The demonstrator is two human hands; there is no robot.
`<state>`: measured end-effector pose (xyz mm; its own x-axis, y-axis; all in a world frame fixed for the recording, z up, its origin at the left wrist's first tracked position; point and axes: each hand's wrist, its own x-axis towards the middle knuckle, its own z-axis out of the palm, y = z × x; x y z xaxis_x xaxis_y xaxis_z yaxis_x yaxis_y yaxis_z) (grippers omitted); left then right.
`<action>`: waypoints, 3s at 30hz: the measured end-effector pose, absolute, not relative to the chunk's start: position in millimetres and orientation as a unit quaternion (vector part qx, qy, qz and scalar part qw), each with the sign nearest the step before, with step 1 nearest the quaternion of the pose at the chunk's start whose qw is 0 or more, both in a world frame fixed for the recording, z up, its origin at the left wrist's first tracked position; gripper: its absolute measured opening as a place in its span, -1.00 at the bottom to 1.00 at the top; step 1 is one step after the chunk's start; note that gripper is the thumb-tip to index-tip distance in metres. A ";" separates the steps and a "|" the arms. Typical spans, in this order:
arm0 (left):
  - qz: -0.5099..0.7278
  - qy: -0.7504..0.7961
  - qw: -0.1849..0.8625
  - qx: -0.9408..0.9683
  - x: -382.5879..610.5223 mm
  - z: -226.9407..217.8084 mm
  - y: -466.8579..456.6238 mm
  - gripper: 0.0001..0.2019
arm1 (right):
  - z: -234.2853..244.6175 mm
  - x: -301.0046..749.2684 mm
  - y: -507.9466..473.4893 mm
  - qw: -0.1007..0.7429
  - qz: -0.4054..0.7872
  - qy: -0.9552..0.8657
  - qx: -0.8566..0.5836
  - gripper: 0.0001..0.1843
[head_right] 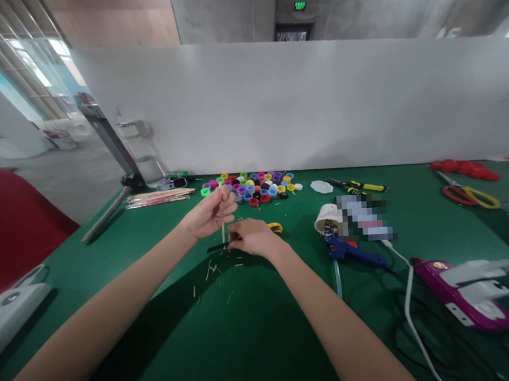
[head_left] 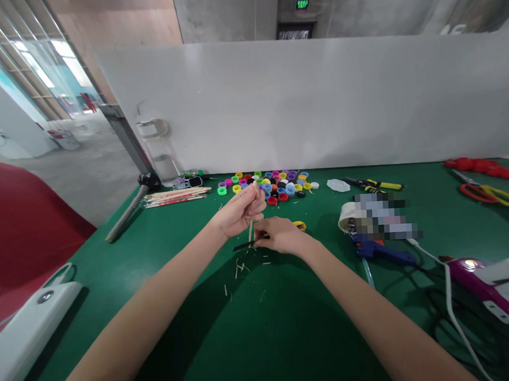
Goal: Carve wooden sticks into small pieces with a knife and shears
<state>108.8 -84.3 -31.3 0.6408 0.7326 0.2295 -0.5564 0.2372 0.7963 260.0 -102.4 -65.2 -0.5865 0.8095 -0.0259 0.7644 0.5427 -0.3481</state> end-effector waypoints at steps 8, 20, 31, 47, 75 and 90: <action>0.407 0.108 0.771 0.478 107.9 -31.3 -84.2 -0.75 | -70.6 260.4 -109.0 0.096 0.127 -0.895 -0.416 -0.92; 0.428 0.109 0.755 0.484 99.1 -29.2 -82.2 -0.73 | -74.9 271.8 -128.3 0.168 0.098 -0.912 -0.362 -0.97; 0.445 0.094 0.761 0.463 103.3 -32.1 -85.0 -0.72 | -77.9 267.7 -126.9 0.197 0.037 -0.893 -0.402 -0.91; 0.441 0.116 0.765 0.456 110.9 -30.3 -92.0 -0.72 | -76.6 262.8 -107.7 0.125 0.123 -0.899 -0.402 -0.94; 0.465 0.146 0.761 0.428 105.1 -27.3 -88.9 -0.73 | -65.4 260.9 -129.1 0.148 0.020 -0.905 -0.399 -0.90; 0.416 0.147 0.758 0.480 111.3 -22.9 -94.5 -0.75 | -78.4 260.3 -116.8 0.147 0.110 -0.911 -0.369 -0.97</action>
<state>111.3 -94.5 -22.9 0.6108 0.7716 0.1775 -0.4899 0.1921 0.8503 260.3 -116.8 -78.4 -0.6843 0.7050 0.1861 0.6405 0.7032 -0.3087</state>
